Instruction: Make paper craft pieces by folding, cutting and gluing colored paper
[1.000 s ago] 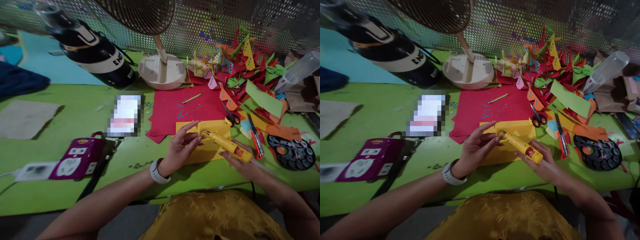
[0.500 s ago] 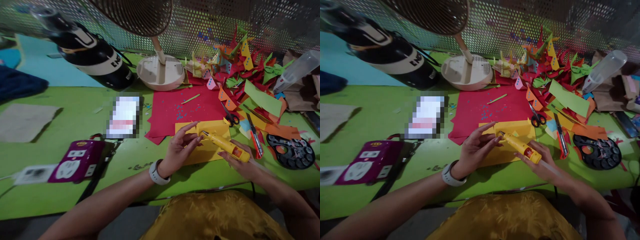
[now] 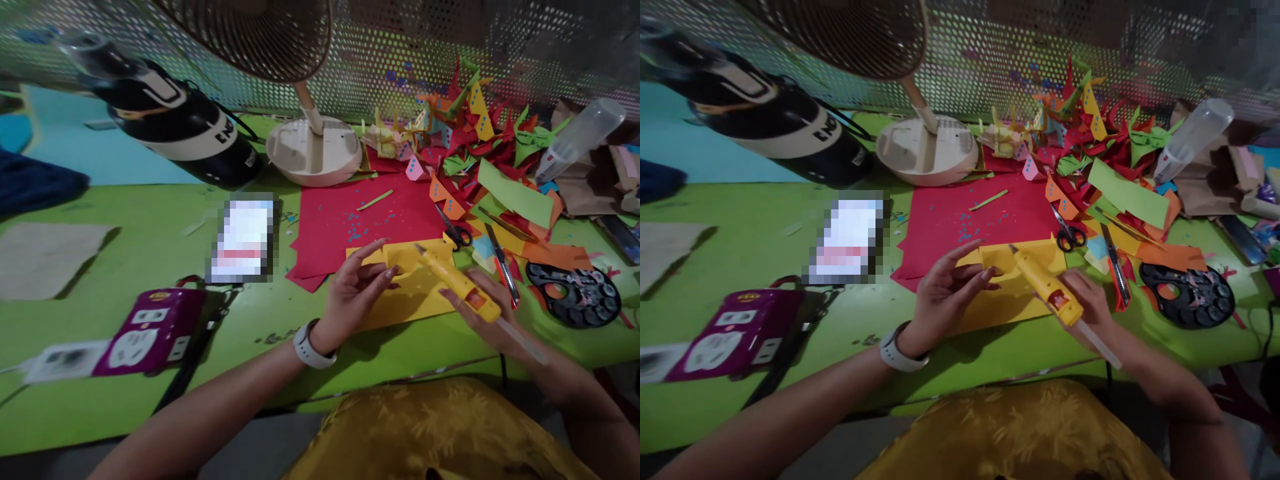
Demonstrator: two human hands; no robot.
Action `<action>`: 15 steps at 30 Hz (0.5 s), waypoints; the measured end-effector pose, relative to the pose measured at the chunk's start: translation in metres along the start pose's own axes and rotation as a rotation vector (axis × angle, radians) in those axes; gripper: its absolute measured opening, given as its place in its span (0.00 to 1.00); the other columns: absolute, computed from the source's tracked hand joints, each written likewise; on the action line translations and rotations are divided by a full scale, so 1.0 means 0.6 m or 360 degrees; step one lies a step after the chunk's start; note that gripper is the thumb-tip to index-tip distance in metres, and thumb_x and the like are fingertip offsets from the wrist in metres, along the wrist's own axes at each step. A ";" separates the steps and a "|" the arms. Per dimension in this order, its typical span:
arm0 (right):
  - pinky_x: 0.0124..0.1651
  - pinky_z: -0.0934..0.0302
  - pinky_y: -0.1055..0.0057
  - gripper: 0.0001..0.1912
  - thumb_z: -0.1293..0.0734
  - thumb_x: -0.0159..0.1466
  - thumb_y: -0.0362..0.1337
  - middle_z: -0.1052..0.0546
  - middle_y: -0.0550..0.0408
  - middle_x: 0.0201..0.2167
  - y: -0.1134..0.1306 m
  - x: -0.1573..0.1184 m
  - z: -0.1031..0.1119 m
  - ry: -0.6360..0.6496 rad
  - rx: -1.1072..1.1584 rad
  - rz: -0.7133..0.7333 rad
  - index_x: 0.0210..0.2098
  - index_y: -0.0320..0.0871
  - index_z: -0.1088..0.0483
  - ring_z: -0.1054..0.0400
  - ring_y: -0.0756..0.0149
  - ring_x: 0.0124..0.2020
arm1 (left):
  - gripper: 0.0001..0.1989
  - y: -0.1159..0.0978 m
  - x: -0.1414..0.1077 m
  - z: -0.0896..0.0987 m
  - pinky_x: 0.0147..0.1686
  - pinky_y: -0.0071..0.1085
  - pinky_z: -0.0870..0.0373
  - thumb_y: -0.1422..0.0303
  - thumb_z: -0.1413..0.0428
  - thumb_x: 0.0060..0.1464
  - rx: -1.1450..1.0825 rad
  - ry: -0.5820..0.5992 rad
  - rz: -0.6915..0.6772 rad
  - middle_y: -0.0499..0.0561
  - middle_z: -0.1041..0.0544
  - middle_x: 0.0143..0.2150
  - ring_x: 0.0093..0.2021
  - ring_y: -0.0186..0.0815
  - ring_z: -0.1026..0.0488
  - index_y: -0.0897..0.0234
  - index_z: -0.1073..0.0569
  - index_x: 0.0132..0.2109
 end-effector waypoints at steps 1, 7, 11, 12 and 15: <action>0.31 0.31 0.65 0.05 0.34 0.66 0.42 0.26 0.57 0.28 0.001 0.002 0.010 -0.0127 -0.0005 0.0015 0.34 0.50 0.31 0.30 0.62 0.28 | 0.27 -0.001 0.001 0.001 0.35 0.29 0.17 0.61 0.33 0.50 -0.0017 -0.0022 0.0015 0.46 0.19 0.31 0.35 0.34 0.19 0.62 0.29 0.55; 0.40 0.32 0.60 0.08 0.33 0.64 0.44 0.26 0.54 0.33 0.000 -0.013 0.114 -0.0467 -0.0208 -0.0142 0.39 0.48 0.31 0.29 0.60 0.34 | 0.27 -0.014 0.015 0.007 0.32 0.26 0.19 0.63 0.30 0.45 -0.0126 -0.0194 0.0025 0.45 0.18 0.31 0.36 0.35 0.18 0.58 0.26 0.52; 0.41 0.34 0.59 0.10 0.33 0.61 0.45 0.26 0.51 0.34 -0.048 -0.067 0.155 -0.0498 -0.0537 -0.0204 0.38 0.46 0.32 0.30 0.56 0.37 | 0.25 -0.026 0.023 0.008 0.30 0.24 0.20 0.65 0.29 0.43 -0.0192 -0.0257 0.0067 0.42 0.18 0.29 0.34 0.33 0.18 0.56 0.24 0.50; 0.42 0.34 0.59 0.12 0.33 0.61 0.46 0.26 0.50 0.35 -0.066 -0.085 0.158 -0.0481 -0.0618 -0.0265 0.39 0.46 0.32 0.30 0.56 0.38 | 0.25 -0.028 0.024 0.007 0.30 0.23 0.21 0.66 0.29 0.43 -0.0206 -0.0256 0.0082 0.41 0.18 0.29 0.34 0.32 0.19 0.56 0.24 0.49; 0.39 0.34 0.61 0.18 0.32 0.57 0.47 0.26 0.48 0.38 -0.119 -0.139 0.163 -0.0570 -0.0835 -0.0568 0.43 0.44 0.30 0.32 0.58 0.34 | 0.24 -0.032 0.027 0.005 0.29 0.22 0.22 0.69 0.28 0.41 -0.0251 -0.0296 0.0091 0.39 0.18 0.27 0.33 0.31 0.19 0.56 0.23 0.47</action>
Point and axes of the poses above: each hand's wrist, its own x-axis towards the middle knuckle, its own z-axis out of the back of the hand, y = z × x, the point moved 1 cm from there along x, towards the middle knuckle
